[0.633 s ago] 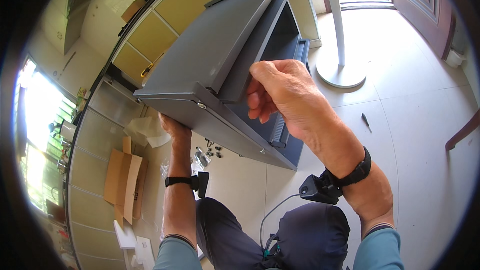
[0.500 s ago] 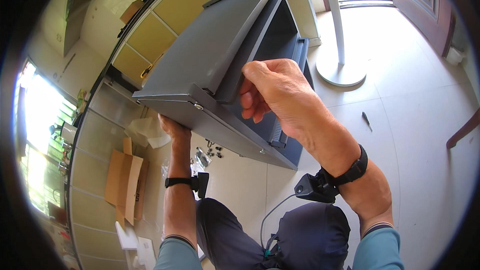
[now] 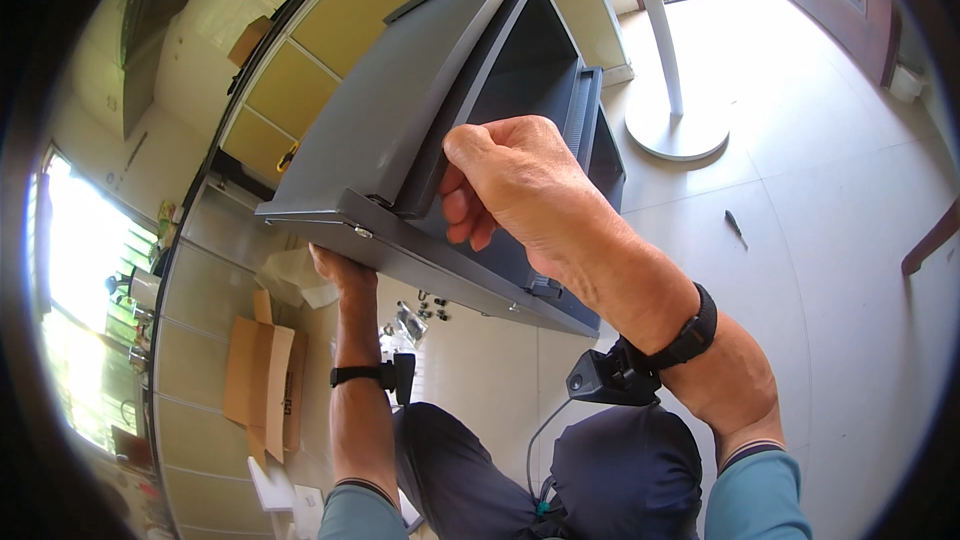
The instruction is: The person assembles a dark gray cabinet by hand, handling various panels and checking the fit of a glass-fronted door component.
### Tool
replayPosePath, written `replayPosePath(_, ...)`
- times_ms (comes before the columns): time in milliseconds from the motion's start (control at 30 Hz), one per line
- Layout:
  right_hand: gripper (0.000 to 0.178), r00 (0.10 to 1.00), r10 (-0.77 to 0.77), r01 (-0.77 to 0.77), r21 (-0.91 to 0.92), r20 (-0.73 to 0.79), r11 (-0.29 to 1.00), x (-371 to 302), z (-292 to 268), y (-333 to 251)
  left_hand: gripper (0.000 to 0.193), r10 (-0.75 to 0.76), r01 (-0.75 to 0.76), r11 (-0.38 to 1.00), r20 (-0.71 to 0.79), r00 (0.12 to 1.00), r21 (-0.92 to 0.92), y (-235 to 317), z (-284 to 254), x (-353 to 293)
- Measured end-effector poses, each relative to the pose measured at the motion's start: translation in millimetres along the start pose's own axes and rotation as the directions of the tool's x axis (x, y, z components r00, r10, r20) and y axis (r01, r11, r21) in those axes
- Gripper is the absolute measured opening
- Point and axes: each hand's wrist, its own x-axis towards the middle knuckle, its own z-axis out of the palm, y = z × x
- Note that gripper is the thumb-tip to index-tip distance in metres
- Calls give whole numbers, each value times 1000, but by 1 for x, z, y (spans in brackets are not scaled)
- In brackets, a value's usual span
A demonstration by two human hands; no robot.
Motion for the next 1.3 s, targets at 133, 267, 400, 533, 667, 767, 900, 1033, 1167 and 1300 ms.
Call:
replayPosePath(133, 35, 1000, -8, 9, -34, 7, 999, 0, -7, 1, 40, 5, -5, 1000, 7, 1000, -14, -3, 2, 2)
replayPosePath(267, 33, 999, -37, 38, -23, 26, 999, 1, -8, 4, 41, 35, -37, 999, 66, 997, 30, -3, -6, 4)
replayPosePath(400, 34, 999, -47, 47, -12, 2, 999, 0, -8, 2, 47, -8, 8, 996, -4, 1000, 89, -1, -6, 4)
replayPosePath(533, 34, 999, -28, 28, 8, 17, 1000, 1, -9, 2, 45, -10, 6, 997, 45, 999, 77, -17, -20, 19)
replayPosePath(667, 35, 998, -38, 34, 88, 49, 996, 5, -7, 9, 42, 85, -116, 950, 118, 989, 290, -20, -37, 28)
replayPosePath(767, 34, 998, -50, 45, 84, 50, 995, 5, -7, 8, 42, 24, -37, 982, 76, 997, 186, -22, -45, 31)
replayPosePath(900, 34, 998, -44, 40, 81, 49, 996, 5, -6, 9, 45, 55, -82, 983, 160, 986, 167, -23, -49, 30)
replayPosePath(1033, 34, 999, -36, 34, 85, 30, 996, 4, -6, 9, 48, -56, 48, 985, 40, 998, 167, -17, -35, 21)
replayPosePath(1167, 34, 998, -40, 36, 104, 38, 994, 4, -5, 10, 51, -14, 6, 962, 27, 1000, 273, -18, -35, 22)
replayPosePath(1300, 36, 998, -47, 43, 90, 43, 995, 4, -4, 13, 51, 9, -23, 960, 54, 999, 278, -19, -42, 27)
